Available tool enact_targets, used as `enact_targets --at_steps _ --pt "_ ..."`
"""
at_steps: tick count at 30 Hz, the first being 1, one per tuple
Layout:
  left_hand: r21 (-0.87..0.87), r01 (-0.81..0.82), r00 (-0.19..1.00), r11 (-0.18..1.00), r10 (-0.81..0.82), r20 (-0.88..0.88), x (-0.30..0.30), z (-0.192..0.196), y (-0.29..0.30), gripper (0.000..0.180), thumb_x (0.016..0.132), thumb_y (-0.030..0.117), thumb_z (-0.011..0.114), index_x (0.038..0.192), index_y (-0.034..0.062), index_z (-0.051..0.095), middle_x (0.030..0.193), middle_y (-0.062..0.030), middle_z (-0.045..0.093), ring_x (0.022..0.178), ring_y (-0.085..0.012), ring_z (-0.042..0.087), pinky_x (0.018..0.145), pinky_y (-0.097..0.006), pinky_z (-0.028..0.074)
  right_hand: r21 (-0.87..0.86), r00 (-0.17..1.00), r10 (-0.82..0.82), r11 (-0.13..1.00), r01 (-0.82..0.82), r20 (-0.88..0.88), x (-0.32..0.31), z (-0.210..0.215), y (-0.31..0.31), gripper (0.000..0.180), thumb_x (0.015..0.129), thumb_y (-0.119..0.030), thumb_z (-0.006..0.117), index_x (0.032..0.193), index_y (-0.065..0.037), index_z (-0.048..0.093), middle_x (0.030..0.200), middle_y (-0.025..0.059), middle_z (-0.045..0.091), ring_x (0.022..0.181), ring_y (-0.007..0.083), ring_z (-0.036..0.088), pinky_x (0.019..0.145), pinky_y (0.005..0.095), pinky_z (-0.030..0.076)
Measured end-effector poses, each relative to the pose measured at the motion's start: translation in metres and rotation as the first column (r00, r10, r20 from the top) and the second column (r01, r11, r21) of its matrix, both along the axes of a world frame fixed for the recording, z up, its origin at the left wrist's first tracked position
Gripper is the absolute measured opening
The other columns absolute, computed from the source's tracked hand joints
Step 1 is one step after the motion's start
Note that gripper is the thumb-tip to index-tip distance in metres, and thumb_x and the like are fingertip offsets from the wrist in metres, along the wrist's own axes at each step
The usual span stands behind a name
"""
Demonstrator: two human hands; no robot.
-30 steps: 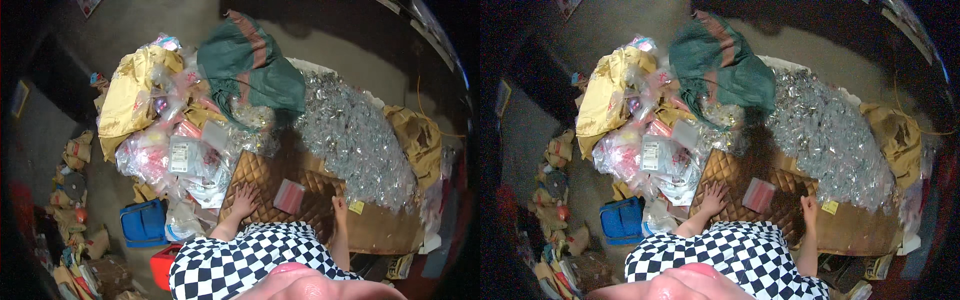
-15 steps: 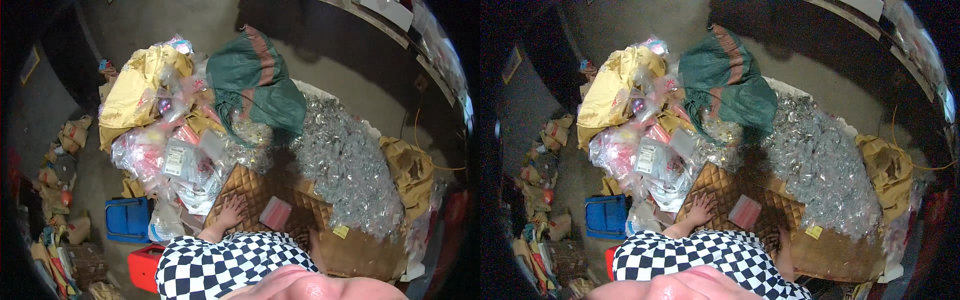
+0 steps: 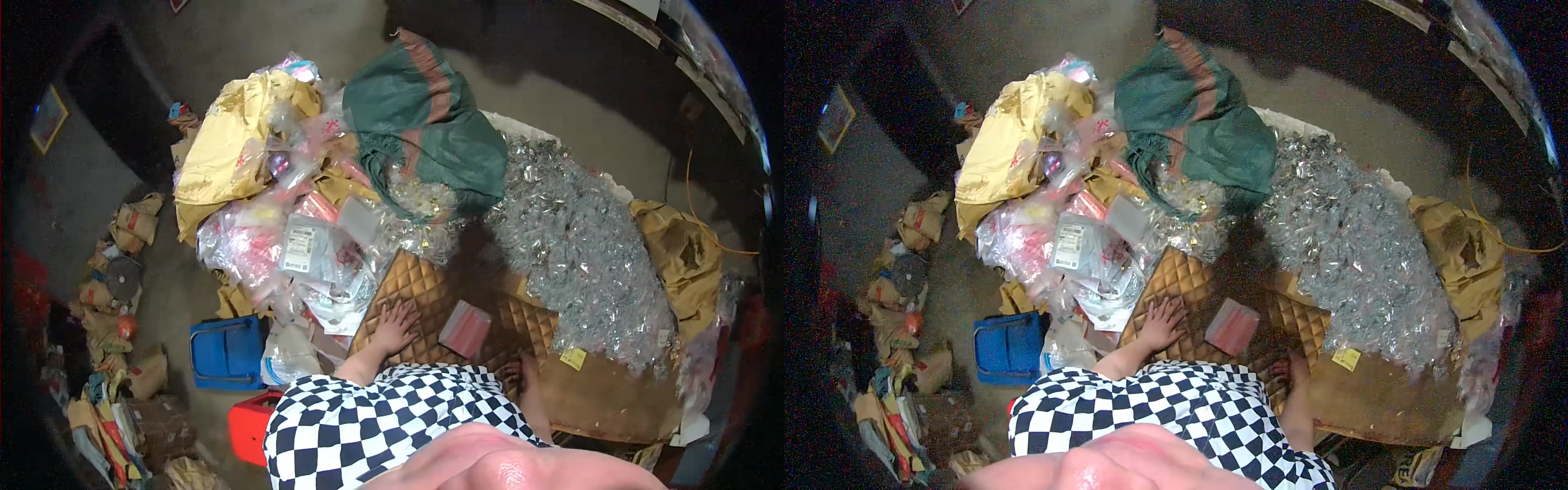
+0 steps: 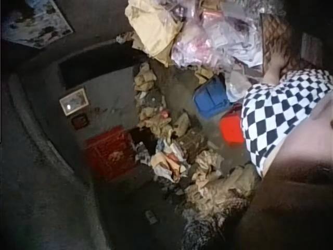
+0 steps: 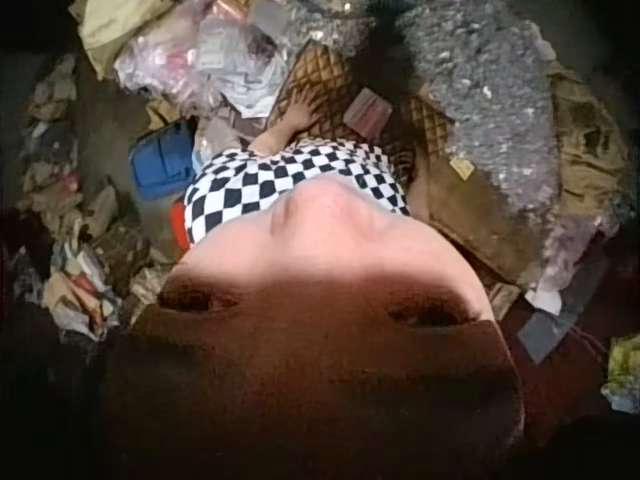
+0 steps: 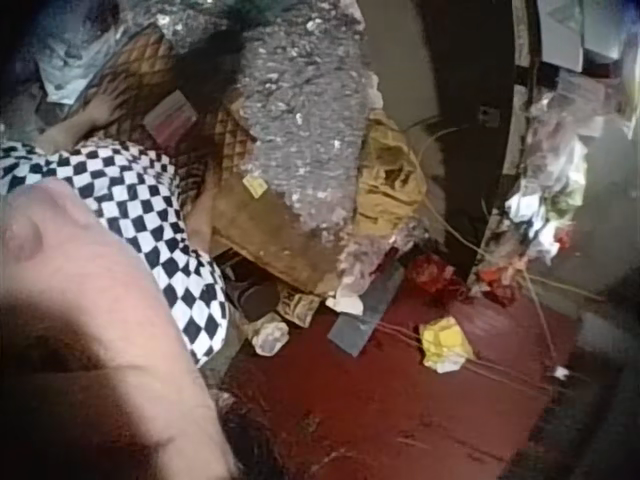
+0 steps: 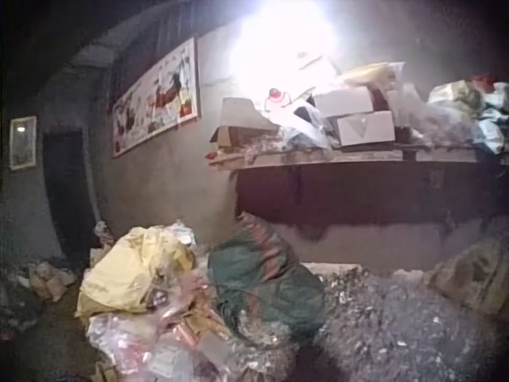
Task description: Sorting small items and placing them into plastic bags on a workspace.
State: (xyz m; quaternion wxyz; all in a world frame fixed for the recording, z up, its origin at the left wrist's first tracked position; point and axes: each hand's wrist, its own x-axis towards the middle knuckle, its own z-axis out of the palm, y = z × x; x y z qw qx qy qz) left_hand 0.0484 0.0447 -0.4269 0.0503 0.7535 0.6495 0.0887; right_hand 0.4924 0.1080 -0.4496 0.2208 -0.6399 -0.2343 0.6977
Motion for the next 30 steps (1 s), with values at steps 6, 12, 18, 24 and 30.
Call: enact_targets --at_steps 6,12,18,24,30 --pt "-0.021 0.024 1.000 0.999 -0.025 -0.010 -0.004 -0.003 -0.010 0.061 0.089 0.048 0.049 0.144 0.0251 0.035 0.154 -0.0078 0.020 0.144 -0.0320 0.012 0.111 -0.061 0.004 -0.013 0.998 0.056 0.998 -0.056 0.041 -0.010 0.013 -0.012 0.049 0.090 -0.052 0.048 0.109 -0.007 0.056 0.076 0.0131 0.065 0.058 0.0233 0.060 0.047 0.0385 0.046" --pt "-0.186 0.032 0.996 0.982 -0.017 0.084 0.005 0.023 -0.018 0.055 0.090 0.039 0.051 0.139 0.0174 0.041 0.150 -0.0126 0.028 0.138 -0.0352 0.025 0.108 -0.058 0.020 -0.020 0.999 -0.029 0.999 0.030 0.022 0.000 0.005 -0.017 0.051 0.090 -0.052 0.050 0.112 -0.007 0.056 0.075 0.0111 0.064 0.058 0.0215 0.060 0.048 0.0340 0.047" --pt "-0.203 0.082 0.988 0.976 -0.053 0.144 0.007 0.029 -0.058 0.059 0.089 0.040 0.053 0.140 0.0150 0.038 0.151 -0.0133 0.025 0.138 -0.0356 0.025 0.109 -0.055 0.023 0.007 1.000 0.006 1.000 -0.006 -0.004 0.013 -0.003 -0.005 0.051 0.090 -0.052 0.048 0.113 -0.007 0.055 0.075 0.0115 0.064 0.059 0.0214 0.061 0.047 0.0332 0.047" --pt "-0.277 -0.062 0.998 0.959 0.063 -0.005 0.014 0.007 -0.094 0.074 0.088 0.053 0.050 0.148 0.0175 0.025 0.155 -0.0125 0.017 0.142 -0.0344 0.014 0.111 -0.057 0.018 0.037 0.999 0.013 0.999 -0.011 -0.034 -0.001 0.006 -0.019 0.045 0.090 -0.049 0.050 0.106 -0.008 0.059 0.072 0.0105 0.064 0.056 0.0195 0.059 0.046 0.0329 0.045" --pt "-0.308 -0.077 0.996 0.948 0.062 -0.056 0.019 -0.009 -0.095 0.076 0.089 0.059 0.045 0.149 0.0180 0.022 0.156 -0.0115 0.014 0.144 -0.0325 0.010 0.111 -0.058 0.014 0.045 0.999 -0.033 0.998 0.033 -0.010 0.017 -0.018 -0.027 0.042 0.089 -0.049 0.052 0.103 -0.010 0.059 0.069 0.0089 0.062 0.055 0.0184 0.058 0.045 0.0324 0.044"
